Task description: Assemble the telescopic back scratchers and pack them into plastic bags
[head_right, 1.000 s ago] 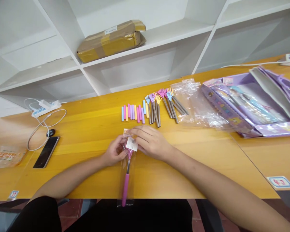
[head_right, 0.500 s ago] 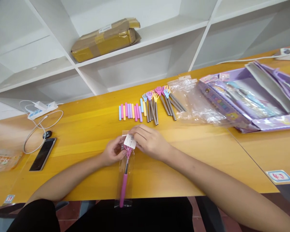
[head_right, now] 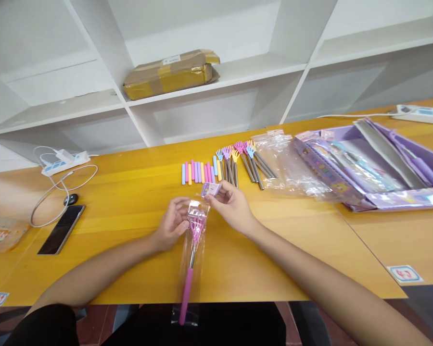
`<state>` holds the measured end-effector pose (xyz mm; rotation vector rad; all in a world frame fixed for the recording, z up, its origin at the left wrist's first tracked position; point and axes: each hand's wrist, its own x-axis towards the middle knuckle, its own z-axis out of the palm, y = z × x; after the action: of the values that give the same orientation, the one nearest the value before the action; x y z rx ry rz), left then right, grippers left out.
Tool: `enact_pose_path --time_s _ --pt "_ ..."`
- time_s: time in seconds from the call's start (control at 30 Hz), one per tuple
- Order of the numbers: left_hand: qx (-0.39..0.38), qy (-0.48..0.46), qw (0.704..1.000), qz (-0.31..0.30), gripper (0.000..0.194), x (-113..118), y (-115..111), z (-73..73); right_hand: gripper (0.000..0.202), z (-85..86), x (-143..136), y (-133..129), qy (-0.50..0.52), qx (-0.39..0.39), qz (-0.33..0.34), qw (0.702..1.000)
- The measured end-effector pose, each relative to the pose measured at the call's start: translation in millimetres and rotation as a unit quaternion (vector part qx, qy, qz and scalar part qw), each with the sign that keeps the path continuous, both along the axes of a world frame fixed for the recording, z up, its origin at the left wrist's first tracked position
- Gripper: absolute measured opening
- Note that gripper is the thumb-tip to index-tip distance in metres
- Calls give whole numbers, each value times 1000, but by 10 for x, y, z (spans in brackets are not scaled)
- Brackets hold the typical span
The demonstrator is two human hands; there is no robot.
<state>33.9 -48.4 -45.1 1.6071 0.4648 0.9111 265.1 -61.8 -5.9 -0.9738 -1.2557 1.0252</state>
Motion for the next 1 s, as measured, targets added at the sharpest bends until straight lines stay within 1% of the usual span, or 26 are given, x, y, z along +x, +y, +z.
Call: enact_pose_path --time_s 0.07,0.13,0.2,0.27,0.37,0.43,0.5,0.6,0.67,0.73,0.8,0.87,1.0 --pt "22 -16 1000 6 48 7 27 17 30 -54 5 20 1 -1 19 1000" --pt "54 13 998 2 42 2 57 63 32 -98 10 29 -13 6 36 999" --pt "66 53 996 4 44 -7 84 116 34 -134 14 28 -38 17 46 998" --pt "57 67 996 11 48 -9 101 151 32 -163 22 20 -68 30 36 997" --pt "25 46 999 -4 50 8 106 165 31 -191 54 -2 -118 47 -20 992" --pt "1 16 1000 -18 50 24 102 164 33 -192 89 -16 -146 64 -65 985" --pt "-18 -17 999 -24 51 35 100 162 34 -183 129 -27 -173 86 -96 976" --pt "-48 -47 997 -23 52 39 116 145 29 -179 171 -37 -214 123 -96 964" --pt "-76 -61 995 -28 55 37 138 115 19 -196 171 -41 -217 138 -84 963" --pt "-103 -76 991 -41 60 34 163 75 20 -226 153 -44 -211 142 -81 964" --pt "-127 -86 987 -53 65 30 185 40 22 -252 132 -47 -217 150 -87 961" --pt "-150 -88 983 -61 67 26 200 17 18 -260 122 -52 -238 165 -101 952" --pt "-179 -100 976 -74 69 29 210 16 14 -228 137 -58 -279 184 -126 934"
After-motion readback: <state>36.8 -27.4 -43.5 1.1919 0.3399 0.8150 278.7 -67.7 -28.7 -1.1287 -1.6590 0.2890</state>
